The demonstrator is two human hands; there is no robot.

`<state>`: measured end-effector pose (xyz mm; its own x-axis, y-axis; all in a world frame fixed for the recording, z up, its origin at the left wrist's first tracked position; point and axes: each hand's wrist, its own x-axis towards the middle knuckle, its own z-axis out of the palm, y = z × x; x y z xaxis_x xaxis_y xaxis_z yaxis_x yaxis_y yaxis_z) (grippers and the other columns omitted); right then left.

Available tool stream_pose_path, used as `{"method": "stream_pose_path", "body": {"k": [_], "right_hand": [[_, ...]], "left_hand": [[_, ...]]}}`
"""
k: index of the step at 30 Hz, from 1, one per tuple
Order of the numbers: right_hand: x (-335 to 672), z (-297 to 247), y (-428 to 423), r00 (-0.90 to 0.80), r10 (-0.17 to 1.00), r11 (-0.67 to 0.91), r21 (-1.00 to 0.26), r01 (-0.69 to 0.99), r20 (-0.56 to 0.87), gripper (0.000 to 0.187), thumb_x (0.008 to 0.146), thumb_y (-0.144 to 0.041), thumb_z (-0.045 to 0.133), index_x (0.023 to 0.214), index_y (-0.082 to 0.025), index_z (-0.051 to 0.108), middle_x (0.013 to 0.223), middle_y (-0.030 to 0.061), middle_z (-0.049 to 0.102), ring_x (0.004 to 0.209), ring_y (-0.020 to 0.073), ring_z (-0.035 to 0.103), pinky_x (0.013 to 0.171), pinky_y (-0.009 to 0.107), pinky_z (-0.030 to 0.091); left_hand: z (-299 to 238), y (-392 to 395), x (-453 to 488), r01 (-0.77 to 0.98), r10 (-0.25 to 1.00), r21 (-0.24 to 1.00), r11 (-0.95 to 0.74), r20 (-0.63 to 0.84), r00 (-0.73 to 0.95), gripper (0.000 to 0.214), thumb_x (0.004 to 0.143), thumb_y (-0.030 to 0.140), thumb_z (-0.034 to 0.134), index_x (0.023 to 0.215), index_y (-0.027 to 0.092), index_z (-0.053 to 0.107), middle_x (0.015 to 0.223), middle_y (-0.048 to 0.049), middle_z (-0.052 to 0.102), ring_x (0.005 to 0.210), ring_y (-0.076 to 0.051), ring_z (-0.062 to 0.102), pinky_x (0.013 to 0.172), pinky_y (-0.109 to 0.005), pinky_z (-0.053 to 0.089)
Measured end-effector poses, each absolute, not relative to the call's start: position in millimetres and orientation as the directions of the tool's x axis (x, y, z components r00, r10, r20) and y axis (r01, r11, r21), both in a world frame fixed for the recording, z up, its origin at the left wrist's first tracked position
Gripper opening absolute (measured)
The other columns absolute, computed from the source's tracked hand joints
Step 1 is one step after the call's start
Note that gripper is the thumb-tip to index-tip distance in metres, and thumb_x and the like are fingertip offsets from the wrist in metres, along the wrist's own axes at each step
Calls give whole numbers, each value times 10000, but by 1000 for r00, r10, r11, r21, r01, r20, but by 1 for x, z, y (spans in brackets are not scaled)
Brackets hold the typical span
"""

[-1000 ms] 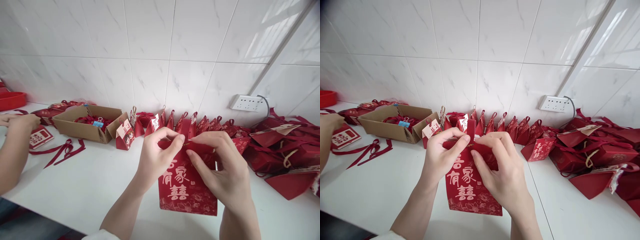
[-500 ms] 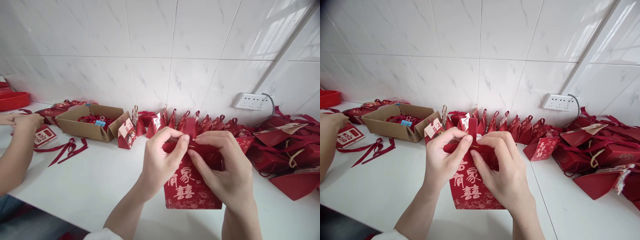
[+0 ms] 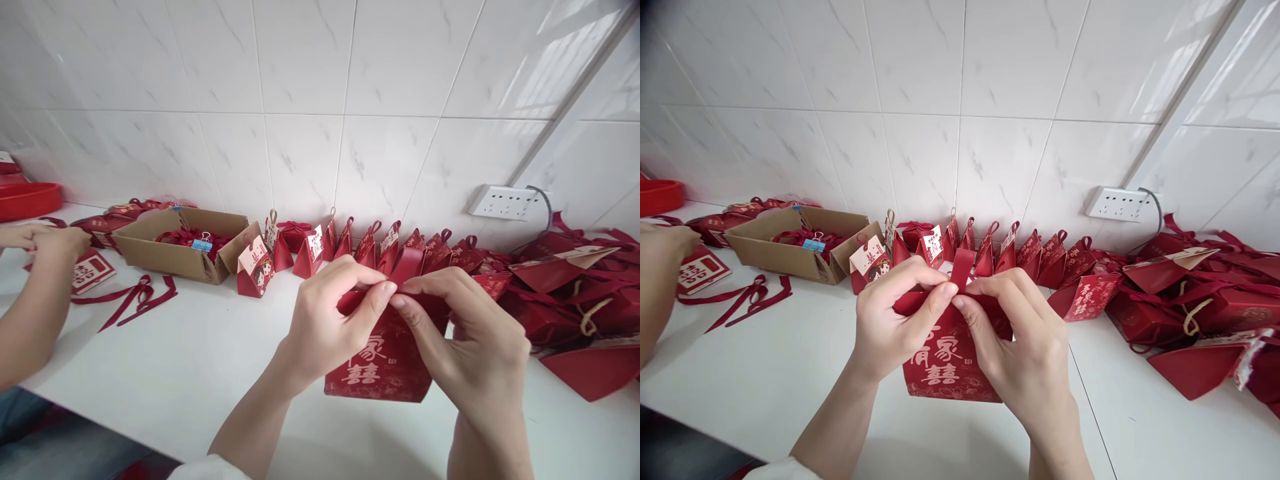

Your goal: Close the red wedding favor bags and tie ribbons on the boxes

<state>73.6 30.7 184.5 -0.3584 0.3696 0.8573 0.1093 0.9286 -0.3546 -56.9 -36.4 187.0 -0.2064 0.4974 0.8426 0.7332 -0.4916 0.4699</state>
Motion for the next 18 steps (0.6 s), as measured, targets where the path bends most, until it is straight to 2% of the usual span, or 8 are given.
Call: {"method": "stream_pose_path", "body": {"k": [4,13,18], "right_hand": [[75,184,31,-383,372,927,-360,104,846,76,873,-141,567,838,-208,560,730,2,562,629,129,524,541,260,427],[78,186,29,-415,443,887,-455,75,795,46,850,-166,552,837,-210,554,723,-17,556,593,111,498,530,245,398],[80,186,29,-434,457,874,-483,57,776,85,854,-162,547,784,-210,553,715,-22,562,586,106,497,526,239,395]], "left_hand": [[187,-35,-56,726,470,450,-520,861,-198,150,852,161,593,705,192,584,663,22,630,615,-96,561,600,-240,484],[187,-36,-54,673,500,524,-521,827,-256,149,856,179,595,707,193,586,685,18,642,615,-96,566,605,-247,491],[190,-38,-58,598,574,548,-585,801,-173,54,795,150,602,756,183,585,710,8,607,640,-111,552,618,-265,490]]}}
